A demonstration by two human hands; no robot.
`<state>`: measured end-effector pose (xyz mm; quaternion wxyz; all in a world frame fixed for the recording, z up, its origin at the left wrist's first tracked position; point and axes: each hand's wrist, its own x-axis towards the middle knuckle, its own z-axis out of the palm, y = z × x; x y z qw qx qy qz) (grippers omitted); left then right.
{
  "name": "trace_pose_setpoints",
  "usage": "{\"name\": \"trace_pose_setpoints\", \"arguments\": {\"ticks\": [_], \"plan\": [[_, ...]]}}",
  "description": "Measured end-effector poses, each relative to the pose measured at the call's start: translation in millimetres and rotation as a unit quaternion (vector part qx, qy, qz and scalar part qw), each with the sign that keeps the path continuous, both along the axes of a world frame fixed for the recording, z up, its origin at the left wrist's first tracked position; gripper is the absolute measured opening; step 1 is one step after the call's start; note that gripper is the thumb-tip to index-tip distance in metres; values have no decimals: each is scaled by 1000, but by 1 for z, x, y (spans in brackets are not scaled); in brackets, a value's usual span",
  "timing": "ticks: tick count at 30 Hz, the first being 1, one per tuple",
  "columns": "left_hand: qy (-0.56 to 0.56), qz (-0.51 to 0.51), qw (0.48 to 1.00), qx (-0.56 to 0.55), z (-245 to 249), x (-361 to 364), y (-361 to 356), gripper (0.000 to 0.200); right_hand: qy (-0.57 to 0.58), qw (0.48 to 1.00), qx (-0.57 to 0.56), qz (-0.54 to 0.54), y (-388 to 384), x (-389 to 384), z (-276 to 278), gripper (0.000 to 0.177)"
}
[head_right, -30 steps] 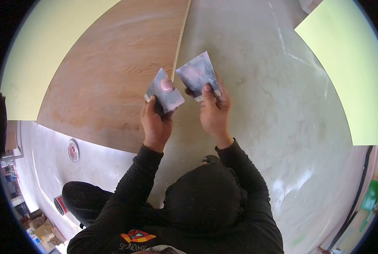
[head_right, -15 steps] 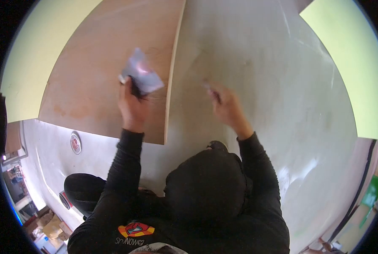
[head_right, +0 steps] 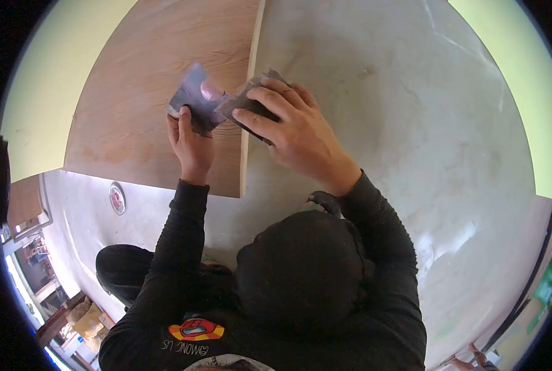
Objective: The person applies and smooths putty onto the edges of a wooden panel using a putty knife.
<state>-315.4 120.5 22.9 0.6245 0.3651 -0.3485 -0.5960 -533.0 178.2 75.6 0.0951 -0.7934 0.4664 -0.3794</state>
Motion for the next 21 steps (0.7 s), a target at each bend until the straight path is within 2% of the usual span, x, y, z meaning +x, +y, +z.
{"name": "trace_pose_setpoints", "arguments": {"ticks": [2,4,6,8,9,10,11,13,14,16,21], "plan": [[-7,-3,1000,-6,0,-3,2,22,21,1000,-17,-1,-3,7,3,57],[-13,-7,1000,-9,-2,-3,2,21,81,996,-46,-6,-10,11,0,39],[-128,3,990,-60,-7,-4,3,21,80,996,-41,-8,-11,16,-13,39],[-137,35,989,-36,-10,5,-1,22,75,997,-31,-11,0,19,-29,39],[-142,69,987,-22,-10,16,-9,23,52,998,16,7,4,16,-35,49],[-282,96,955,-9,-7,33,-15,28,28,997,63,24,10,14,-43,60],[-285,93,954,-6,-7,42,-20,28,25,997,67,22,17,13,-60,60],[-24,117,993,-26,28,40,-30,33,-157,968,192,-32,34,19,-107,61],[-27,119,992,-26,31,44,-32,33,-158,968,194,-29,40,26,-128,61],[-39,129,990,-52,33,53,-34,35,-240,956,158,-65,51,46,-158,63],[-48,117,990,-56,32,55,-28,37,-260,951,116,-119,53,80,-183,62]]}}
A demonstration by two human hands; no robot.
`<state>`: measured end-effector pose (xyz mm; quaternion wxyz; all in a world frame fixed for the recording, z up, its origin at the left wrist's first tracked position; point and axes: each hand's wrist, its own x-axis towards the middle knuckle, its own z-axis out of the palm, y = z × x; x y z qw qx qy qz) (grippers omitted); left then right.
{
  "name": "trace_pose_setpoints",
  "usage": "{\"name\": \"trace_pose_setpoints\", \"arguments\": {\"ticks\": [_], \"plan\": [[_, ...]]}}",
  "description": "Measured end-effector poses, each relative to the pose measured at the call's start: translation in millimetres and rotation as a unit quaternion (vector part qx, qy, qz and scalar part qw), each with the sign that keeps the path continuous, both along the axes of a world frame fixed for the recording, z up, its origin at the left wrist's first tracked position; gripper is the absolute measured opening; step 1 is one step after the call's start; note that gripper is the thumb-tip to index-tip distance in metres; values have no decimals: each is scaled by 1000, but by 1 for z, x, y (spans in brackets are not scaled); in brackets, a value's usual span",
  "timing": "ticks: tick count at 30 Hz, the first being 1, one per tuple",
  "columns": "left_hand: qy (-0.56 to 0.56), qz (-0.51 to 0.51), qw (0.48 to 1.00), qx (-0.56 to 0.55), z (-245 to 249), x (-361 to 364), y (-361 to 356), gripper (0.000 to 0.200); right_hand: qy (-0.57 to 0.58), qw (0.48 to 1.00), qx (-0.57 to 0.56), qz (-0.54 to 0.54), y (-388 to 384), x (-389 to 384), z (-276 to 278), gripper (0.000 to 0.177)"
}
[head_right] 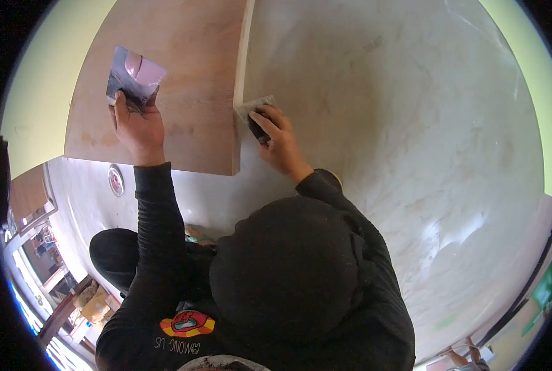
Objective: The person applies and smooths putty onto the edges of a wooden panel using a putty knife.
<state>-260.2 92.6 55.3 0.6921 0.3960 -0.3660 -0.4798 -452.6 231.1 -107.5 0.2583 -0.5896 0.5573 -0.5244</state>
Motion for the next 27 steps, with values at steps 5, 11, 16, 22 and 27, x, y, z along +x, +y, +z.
{"name": "trace_pose_setpoints", "arguments": {"ticks": [5,11,16,22,27], "plan": [[-10,14,1000,12,9,-10,6,38,-130,990,54,26,13,28,-10,60],[5,-1,1000,7,12,-8,4,38,-212,965,55,142,54,27,-8,54],[12,23,1000,18,13,-14,3,34,-285,936,196,63,15,-2,-13,47],[24,-7,1000,3,17,-10,5,32,-175,970,143,93,-13,10,-13,43],[32,-12,999,-4,9,-1,5,28,-178,960,172,130,37,28,-14,52]]}}
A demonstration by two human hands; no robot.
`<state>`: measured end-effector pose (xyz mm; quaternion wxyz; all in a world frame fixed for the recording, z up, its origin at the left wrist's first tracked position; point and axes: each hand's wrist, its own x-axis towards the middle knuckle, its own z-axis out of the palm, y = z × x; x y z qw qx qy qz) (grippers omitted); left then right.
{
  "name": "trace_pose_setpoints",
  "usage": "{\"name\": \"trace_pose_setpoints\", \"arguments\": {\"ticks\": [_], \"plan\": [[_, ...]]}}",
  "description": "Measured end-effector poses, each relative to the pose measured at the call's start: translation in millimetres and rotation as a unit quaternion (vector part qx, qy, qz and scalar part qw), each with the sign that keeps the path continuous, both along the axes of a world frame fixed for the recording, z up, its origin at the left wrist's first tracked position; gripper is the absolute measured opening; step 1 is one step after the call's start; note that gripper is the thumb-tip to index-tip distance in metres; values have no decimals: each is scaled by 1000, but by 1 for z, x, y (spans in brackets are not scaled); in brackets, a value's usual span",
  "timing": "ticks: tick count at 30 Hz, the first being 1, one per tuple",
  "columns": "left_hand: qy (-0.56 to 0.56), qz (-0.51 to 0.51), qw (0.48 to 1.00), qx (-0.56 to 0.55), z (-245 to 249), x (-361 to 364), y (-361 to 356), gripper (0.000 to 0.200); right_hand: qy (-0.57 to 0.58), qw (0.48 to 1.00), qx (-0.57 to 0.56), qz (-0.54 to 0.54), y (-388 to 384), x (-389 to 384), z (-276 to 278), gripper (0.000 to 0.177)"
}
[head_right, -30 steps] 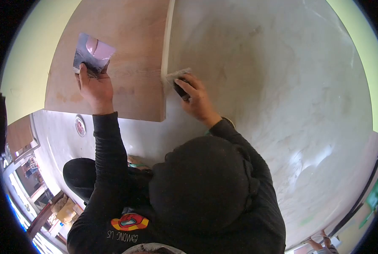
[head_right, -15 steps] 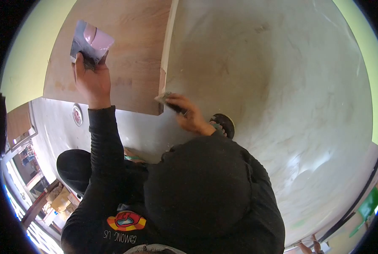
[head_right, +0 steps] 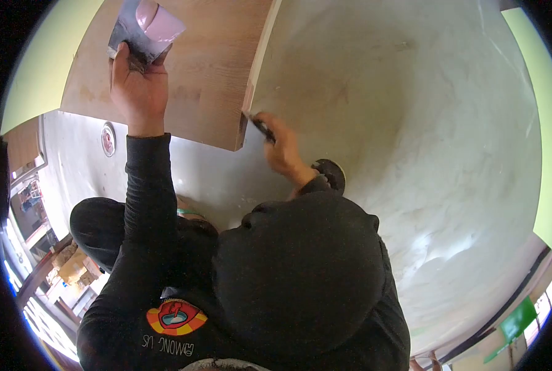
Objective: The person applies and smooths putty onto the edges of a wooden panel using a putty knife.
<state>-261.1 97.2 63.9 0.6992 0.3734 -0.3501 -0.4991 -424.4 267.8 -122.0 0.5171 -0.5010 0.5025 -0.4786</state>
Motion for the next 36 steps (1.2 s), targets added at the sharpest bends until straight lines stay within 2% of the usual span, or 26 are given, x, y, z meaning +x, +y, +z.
{"name": "trace_pose_setpoints", "arguments": {"ticks": [5,7,8,10,11,13,17,20,23,24,26,29,33,36], "plan": [[9,5,1000,7,1,-7,1,27,-55,998,6,38,53,7,19,57],[-15,19,1000,3,3,-9,-3,27,-119,985,36,122,59,-4,26,55],[-15,21,1000,3,4,-9,-4,27,-118,985,36,123,59,-6,28,55],[-7,-6,1000,-15,6,-4,-5,27,-24,998,-42,44,54,-8,36,55],[-8,-4,1000,-14,5,-2,-4,27,-25,998,-40,46,52,-5,34,55],[-12,-6,1000,-17,4,-2,-4,28,46,997,-25,-62,42,7,27,54],[-26,9,1000,-8,6,-7,0,29,20,998,-47,-36,48,32,11,53],[-28,23,999,0,8,-7,1,30,-63,994,-76,39,66,28,3,56],[-16,5,1000,-3,7,-7,0,31,-36,993,-99,48,44,-6,11,57],[-18,7,1000,-3,6,-7,1,30,-110,993,-37,-19,36,-5,-1,58],[-18,8,1000,-1,3,-6,2,29,-91,995,30,-41,-4,-26,-7,57],[-1,-2,1000,-5,2,-5,-2,26,-67,998,10,-20,-48,-31,11,57],[24,-2,1000,-10,3,0,-4,23,-4,999,-33,19,-40,-13,13,59],[15,-21,999,-23,6,-11,3,27,6,999,-50,10,3,3,17,59]]}}
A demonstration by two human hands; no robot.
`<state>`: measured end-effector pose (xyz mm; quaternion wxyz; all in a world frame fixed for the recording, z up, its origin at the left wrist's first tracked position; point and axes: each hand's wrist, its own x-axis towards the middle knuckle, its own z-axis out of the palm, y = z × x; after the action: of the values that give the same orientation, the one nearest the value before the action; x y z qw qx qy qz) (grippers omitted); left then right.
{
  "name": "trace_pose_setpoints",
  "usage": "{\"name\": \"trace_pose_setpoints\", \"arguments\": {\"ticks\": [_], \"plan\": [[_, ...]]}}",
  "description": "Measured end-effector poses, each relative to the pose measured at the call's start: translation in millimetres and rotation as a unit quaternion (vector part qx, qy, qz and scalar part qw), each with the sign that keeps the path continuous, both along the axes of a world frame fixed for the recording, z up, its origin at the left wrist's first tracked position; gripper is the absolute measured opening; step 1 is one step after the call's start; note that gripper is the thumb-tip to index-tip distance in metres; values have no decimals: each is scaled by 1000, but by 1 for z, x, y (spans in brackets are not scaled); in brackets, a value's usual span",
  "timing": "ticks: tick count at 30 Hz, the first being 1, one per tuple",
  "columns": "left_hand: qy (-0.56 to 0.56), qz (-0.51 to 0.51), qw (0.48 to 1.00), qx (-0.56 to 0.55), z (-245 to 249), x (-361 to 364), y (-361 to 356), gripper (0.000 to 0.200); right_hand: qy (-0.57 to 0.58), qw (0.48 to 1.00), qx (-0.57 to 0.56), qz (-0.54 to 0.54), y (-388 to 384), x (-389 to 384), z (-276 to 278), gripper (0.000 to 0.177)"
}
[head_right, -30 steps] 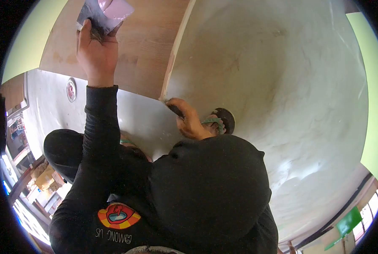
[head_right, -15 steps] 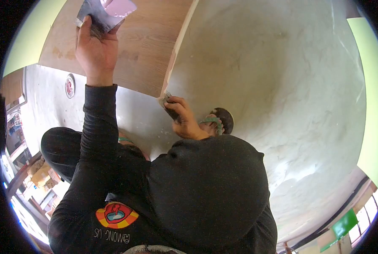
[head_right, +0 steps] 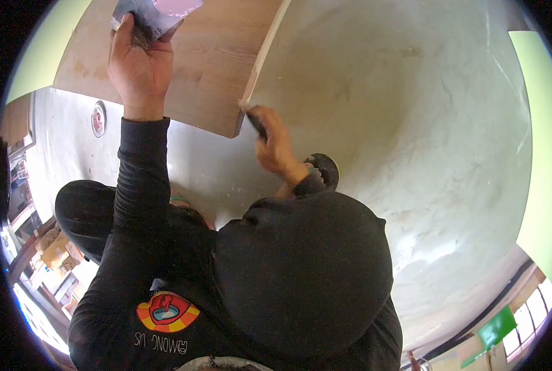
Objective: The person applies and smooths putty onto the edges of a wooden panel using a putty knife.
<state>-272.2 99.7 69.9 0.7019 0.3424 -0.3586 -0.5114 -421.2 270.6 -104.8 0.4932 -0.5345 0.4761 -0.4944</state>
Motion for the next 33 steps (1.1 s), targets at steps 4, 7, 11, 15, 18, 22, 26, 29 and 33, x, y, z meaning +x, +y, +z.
{"name": "trace_pose_setpoints", "arguments": {"ticks": [4,7,11,15,18,22,26,29,33], "plan": [[-11,-21,999,-21,1,-8,1,30,-41,995,26,82,43,0,7,53],[15,-6,1000,-13,6,-14,0,30,-141,972,160,97,46,-12,12,50],[9,-18,1000,-19,4,-10,0,30,-275,919,282,23,25,-15,12,48],[10,9,1000,11,1,2,-2,27,-236,924,299,25,-1,-15,24,48],[12,12,999,30,-5,10,-3,26,-248,923,293,27,-9,-11,29,47],[10,15,999,33,-4,10,-1,28,-222,927,304,5,-13,3,27,48],[6,16,999,38,-6,12,-1,28,-99,977,189,13,1,22,19,48],[19,-2,999,34,-6,4,-1,27,-77,980,165,77,28,15,12,50],[14,6,999,33,-1,-2,-2,26,-158,959,181,151,20,-28,11,50]]}}
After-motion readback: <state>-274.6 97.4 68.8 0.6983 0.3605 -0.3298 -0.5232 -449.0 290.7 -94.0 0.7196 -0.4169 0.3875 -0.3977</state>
